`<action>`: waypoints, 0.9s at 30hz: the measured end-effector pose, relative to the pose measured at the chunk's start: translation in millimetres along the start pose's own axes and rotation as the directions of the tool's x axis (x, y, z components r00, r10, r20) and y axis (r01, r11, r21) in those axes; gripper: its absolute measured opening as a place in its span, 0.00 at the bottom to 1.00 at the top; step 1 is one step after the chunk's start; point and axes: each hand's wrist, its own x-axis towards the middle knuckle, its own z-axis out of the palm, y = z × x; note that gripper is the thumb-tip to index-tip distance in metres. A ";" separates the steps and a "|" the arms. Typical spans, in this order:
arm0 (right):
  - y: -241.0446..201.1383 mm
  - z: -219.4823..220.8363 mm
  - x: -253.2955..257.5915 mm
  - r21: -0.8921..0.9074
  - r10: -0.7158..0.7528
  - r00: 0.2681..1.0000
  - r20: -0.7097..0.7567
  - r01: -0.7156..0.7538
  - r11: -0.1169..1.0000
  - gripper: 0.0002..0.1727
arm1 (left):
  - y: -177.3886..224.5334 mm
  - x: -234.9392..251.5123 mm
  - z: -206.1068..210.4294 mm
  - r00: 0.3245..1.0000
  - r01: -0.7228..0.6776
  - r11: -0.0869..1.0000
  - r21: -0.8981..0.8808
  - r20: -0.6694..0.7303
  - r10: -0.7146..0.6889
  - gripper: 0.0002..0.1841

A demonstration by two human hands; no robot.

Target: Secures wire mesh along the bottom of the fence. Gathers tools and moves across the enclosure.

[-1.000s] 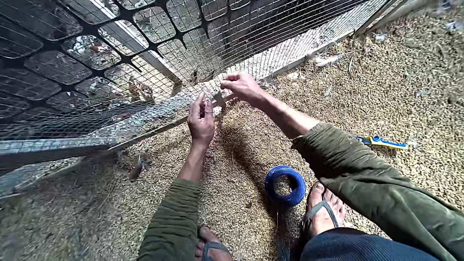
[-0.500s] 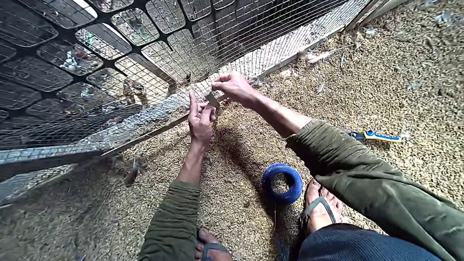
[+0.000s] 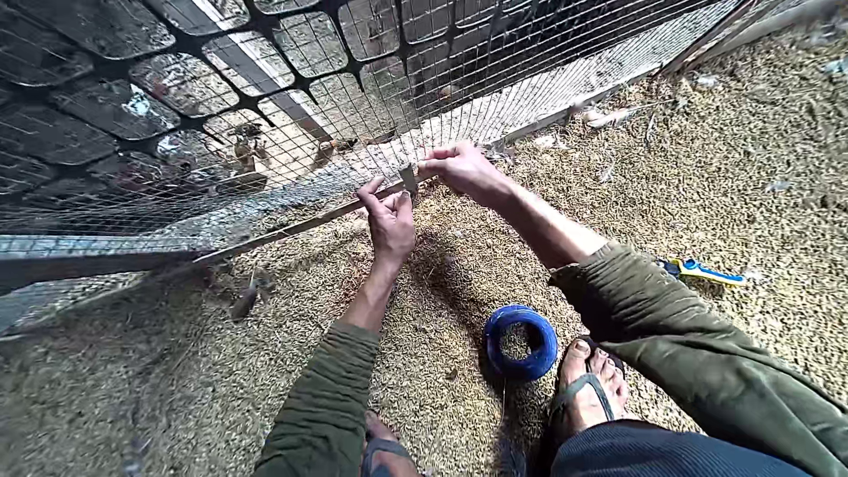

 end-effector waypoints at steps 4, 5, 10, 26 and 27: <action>0.4 1.8 -4.0 0.034 0.008 1.000 0.009 -0.008 0.999 0.12 | 0.4 -0.4 6.3 0.998 -0.043 0.995 -0.085 -0.053 0.038 0.25; 1.2 1.7 -3.9 0.038 0.000 1.000 0.014 0.000 0.999 0.11 | 0.9 0.9 9.6 0.993 -0.078 0.991 -0.111 -0.094 0.067 0.23; -0.5 1.6 -4.0 0.057 0.023 0.999 0.022 -0.024 0.998 0.12 | 1.7 7.5 18.8 0.972 -0.116 0.988 -0.106 -0.216 0.091 0.16; -4.8 2.5 -3.5 0.127 0.061 0.998 0.016 -0.063 0.990 0.09 | 9.9 17.6 38.6 0.908 -0.151 0.989 -0.011 -0.396 0.134 0.15; -5.1 2.6 -3.1 0.132 0.064 0.998 0.012 -0.065 0.989 0.09 | 10.0 18.8 39.2 0.905 -0.163 0.986 -0.019 -0.401 0.142 0.14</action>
